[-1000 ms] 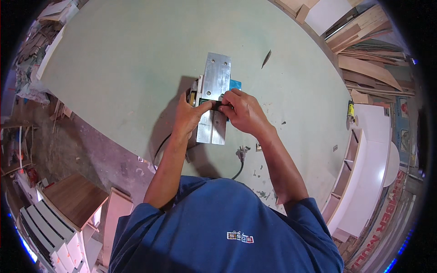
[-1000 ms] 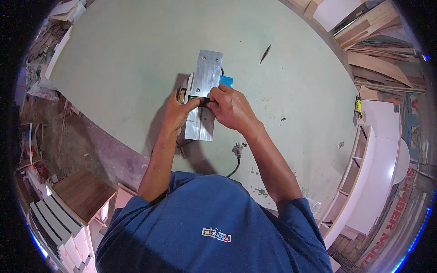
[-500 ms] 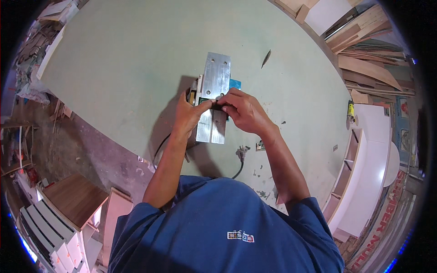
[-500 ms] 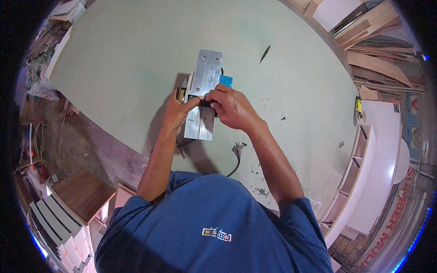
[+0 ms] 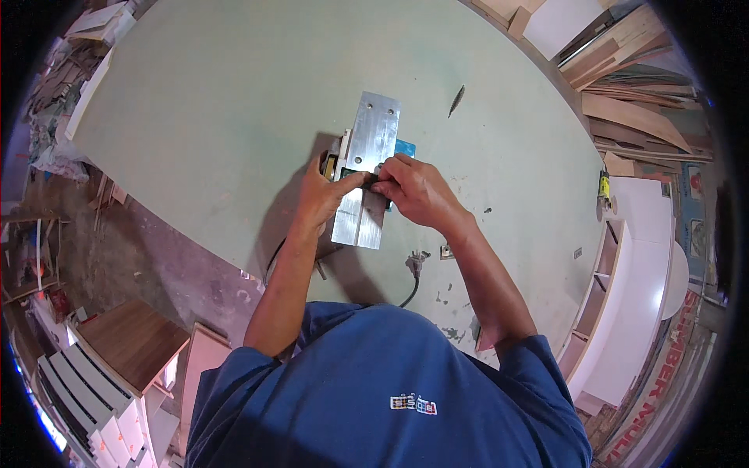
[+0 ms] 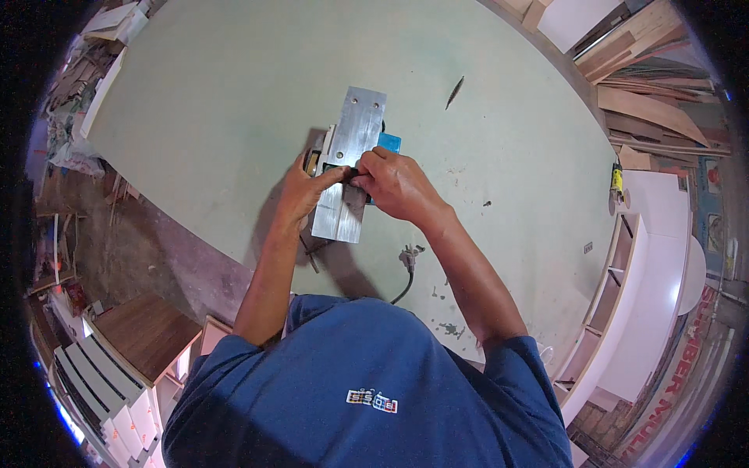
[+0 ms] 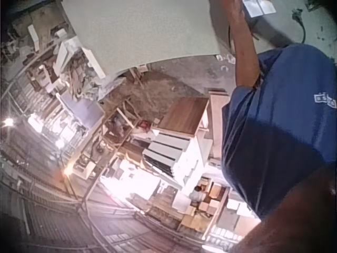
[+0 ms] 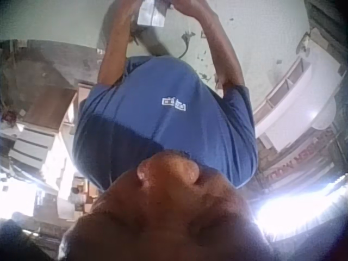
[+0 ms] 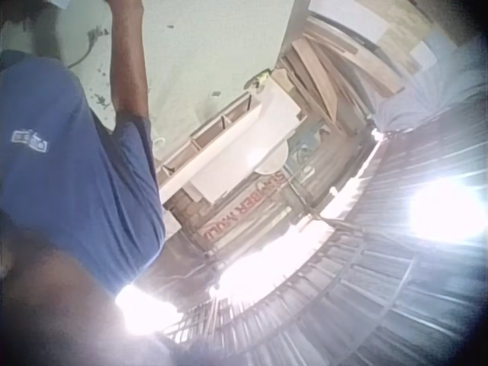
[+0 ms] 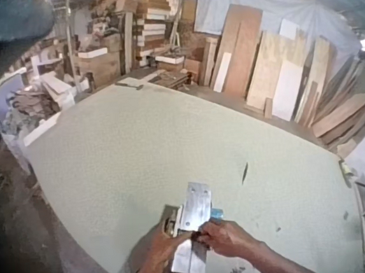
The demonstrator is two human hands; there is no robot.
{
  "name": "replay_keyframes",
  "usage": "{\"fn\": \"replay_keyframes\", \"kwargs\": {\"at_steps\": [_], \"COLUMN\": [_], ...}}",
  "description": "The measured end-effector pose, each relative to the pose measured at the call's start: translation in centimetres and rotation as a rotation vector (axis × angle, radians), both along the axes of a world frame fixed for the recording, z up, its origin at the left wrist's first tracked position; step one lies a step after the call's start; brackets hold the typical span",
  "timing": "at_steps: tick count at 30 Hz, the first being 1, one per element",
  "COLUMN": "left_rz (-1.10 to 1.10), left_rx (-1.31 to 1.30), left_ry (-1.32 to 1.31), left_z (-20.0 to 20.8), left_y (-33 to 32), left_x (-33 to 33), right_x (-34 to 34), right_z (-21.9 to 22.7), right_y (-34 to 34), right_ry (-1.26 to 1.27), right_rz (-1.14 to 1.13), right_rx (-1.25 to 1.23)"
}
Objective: The person assembles components of a wood planer by hand and using a wrench.
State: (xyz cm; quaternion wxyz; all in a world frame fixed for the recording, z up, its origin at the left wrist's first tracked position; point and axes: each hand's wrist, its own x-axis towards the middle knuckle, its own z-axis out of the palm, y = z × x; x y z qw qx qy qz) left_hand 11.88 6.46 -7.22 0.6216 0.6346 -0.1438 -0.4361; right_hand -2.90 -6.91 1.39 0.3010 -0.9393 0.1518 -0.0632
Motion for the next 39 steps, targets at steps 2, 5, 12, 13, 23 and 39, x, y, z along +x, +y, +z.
{"fn": "replay_keyframes", "kwargs": {"at_steps": [2,5,12,13,23,39], "left_rz": [0.004,0.01,-0.025,-0.02,-0.029,-0.025], "left_rx": [-0.002,-0.015,-0.002,0.006,-0.006,-0.052], "left_ry": [-0.014,-0.003,0.002,-0.002,-0.007,0.007], "left_z": [0.1,0.1,0.1,0.1,-0.8,-0.6], "left_y": [0.0,0.1,0.0,0.1,0.0,0.1], "left_x": [-0.1,0.1,0.0,0.1,0.2,0.0], "right_x": [-0.2,-0.2,0.3,0.4,0.6,0.0], "right_z": [0.4,0.0,0.9,1.1,0.6,0.3], "right_y": [-0.1,-0.4,-0.1,-0.1,0.5,1.1], "right_ry": [-0.017,-0.021,0.141,0.141,0.189,0.108], "right_rz": [0.013,0.036,0.097,0.098,0.141,0.019], "right_rx": [0.031,0.037,-0.179,-0.18,-0.275,-0.179]}}
